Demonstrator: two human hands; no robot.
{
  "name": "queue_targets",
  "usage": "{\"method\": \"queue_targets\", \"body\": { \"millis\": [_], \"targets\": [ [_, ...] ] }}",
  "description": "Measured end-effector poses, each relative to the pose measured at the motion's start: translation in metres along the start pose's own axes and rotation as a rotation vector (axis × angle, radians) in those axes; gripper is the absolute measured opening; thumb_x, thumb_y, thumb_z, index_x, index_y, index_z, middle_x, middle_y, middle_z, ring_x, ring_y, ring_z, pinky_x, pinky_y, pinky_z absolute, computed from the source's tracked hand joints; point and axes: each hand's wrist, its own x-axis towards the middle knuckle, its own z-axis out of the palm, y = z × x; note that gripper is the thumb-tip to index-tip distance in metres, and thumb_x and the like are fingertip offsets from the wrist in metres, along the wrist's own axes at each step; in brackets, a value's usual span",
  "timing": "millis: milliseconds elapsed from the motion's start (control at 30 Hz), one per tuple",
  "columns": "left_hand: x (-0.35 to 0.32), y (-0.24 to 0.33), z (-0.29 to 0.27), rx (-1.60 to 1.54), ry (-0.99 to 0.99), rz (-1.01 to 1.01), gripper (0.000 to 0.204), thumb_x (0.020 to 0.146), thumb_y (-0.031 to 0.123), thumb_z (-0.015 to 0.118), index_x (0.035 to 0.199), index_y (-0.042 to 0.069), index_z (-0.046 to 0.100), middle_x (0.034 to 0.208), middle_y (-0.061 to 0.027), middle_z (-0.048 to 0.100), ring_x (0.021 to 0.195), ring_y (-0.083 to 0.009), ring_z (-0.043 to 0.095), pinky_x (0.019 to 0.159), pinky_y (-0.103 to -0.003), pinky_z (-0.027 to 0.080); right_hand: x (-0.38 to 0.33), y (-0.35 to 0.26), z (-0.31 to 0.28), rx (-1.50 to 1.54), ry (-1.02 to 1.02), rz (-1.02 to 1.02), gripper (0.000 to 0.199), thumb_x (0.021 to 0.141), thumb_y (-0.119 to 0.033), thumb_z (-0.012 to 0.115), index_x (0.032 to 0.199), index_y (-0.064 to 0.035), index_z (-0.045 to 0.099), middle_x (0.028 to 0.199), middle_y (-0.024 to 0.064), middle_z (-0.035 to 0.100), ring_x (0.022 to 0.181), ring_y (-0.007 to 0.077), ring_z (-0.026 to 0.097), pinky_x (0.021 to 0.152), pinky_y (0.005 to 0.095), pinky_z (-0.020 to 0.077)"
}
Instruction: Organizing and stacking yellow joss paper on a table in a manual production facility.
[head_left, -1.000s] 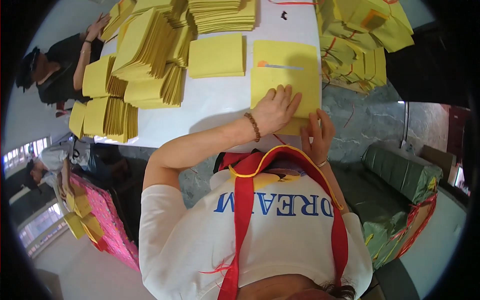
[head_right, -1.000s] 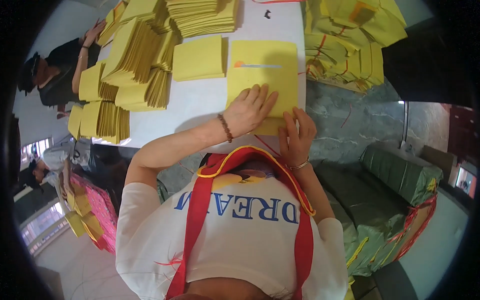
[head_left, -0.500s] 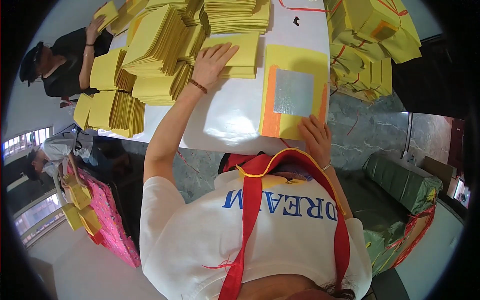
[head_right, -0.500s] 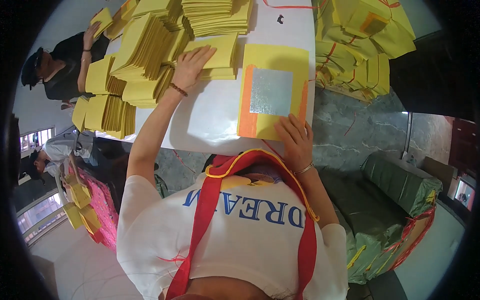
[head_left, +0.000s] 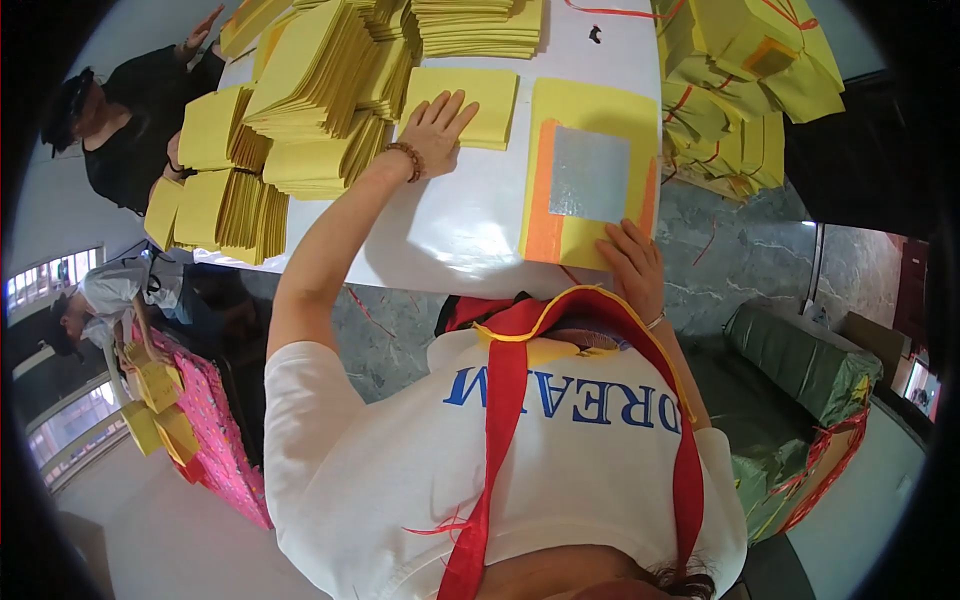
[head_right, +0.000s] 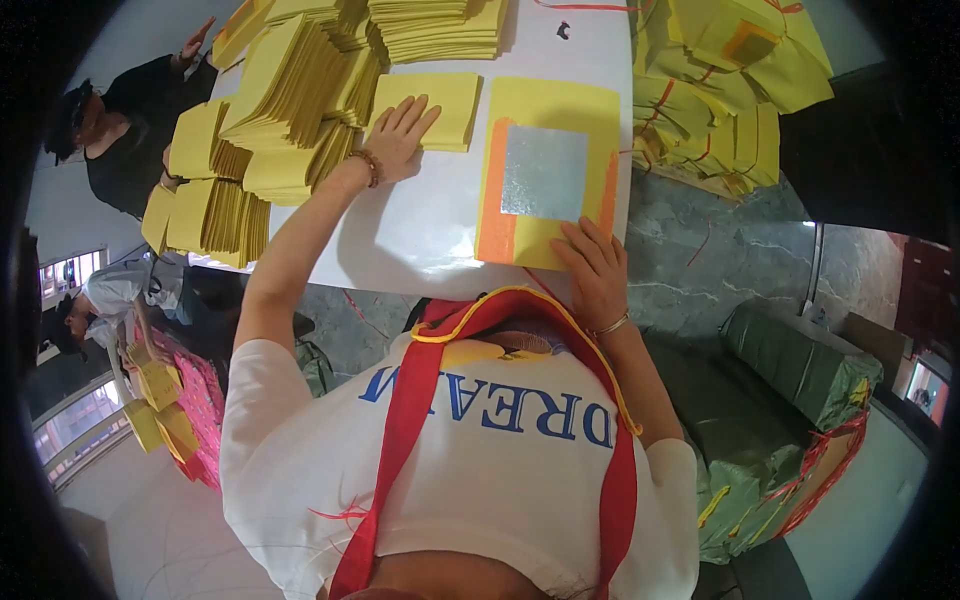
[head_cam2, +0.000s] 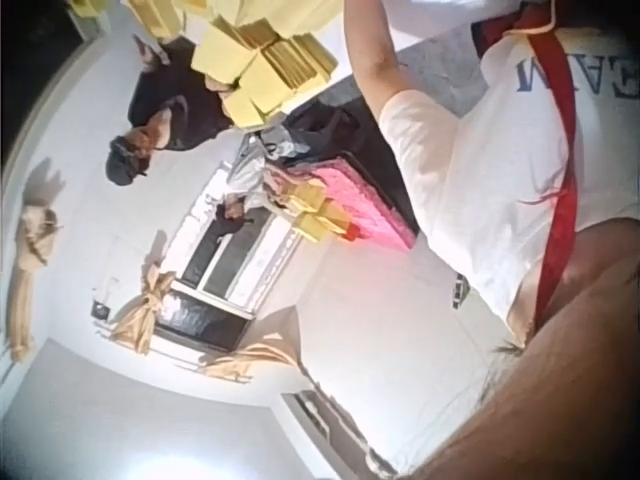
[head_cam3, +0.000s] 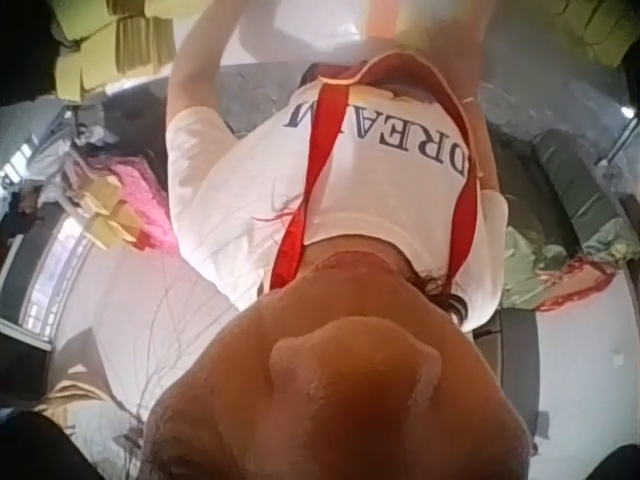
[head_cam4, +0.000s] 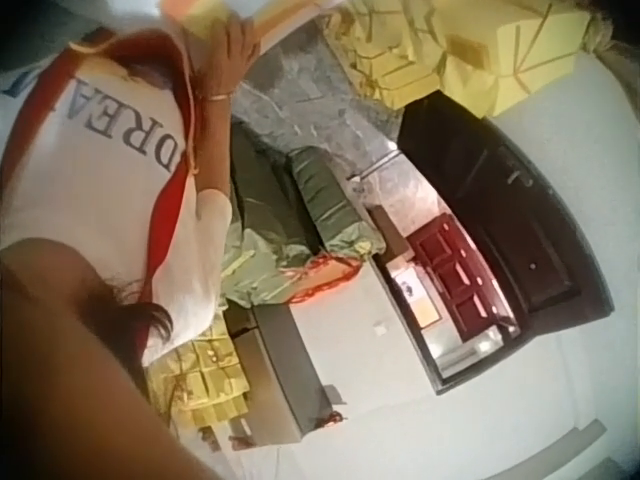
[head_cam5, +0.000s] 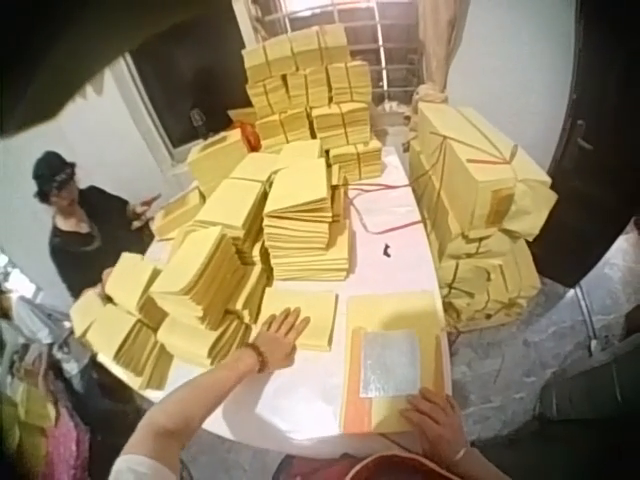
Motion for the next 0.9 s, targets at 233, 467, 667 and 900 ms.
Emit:
{"method": "queue_targets", "body": {
  "millis": [233,467,667,900],
  "targets": [
    [-0.009,0.038,-0.052,-0.114,0.197,0.183,0.068,0.073,0.011,0.064,0.137,0.009,0.038,0.139,-0.0168,0.039,0.125,-0.0348,0.039,0.104,-0.045,0.031,0.001,0.006,-0.001,0.029,-0.013,-0.020,0.034,0.079,-0.002,0.051,0.109,-0.0126,0.063,0.125,0.0028,0.057,0.122,0.0237,0.048,0.096,0.0407,0.0361],
    [-0.054,0.143,-0.067,-0.422,0.315,0.498,0.041,0.078,0.024,0.069,0.112,0.003,0.058,0.106,-0.0130,0.056,0.095,-0.0305,0.053,0.081,-0.040,0.043,0.009,0.012,-0.013,0.124,-0.145,0.035,0.029,0.084,-0.001,0.052,0.110,-0.0078,0.062,0.123,0.0086,0.058,0.119,0.0290,0.050,0.096,0.0378,0.0391],
    [-0.050,0.137,-0.065,-0.603,0.263,0.489,0.032,0.082,0.019,0.065,0.109,0.004,0.061,0.093,-0.0117,0.059,0.085,-0.0265,0.057,0.072,-0.036,0.047,0.021,0.024,-0.030,0.617,-0.228,0.323,0.030,0.088,-0.011,0.053,0.118,-0.0066,0.059,0.124,0.0093,0.058,0.117,0.0255,0.051,0.097,0.0350,0.0396],
    [-0.033,0.127,-0.066,-1.020,-0.119,0.136,0.021,0.088,0.021,0.061,0.093,0.001,0.066,0.085,-0.0135,0.066,0.073,-0.0250,0.062,0.067,-0.032,0.050,0.022,0.022,-0.035,0.822,-0.168,0.398,0.053,0.081,-0.017,0.065,0.131,-0.0082,0.049,0.129,0.0076,0.056,0.117,0.0194,0.051,0.101,0.0326,0.0376]
  ]
}}
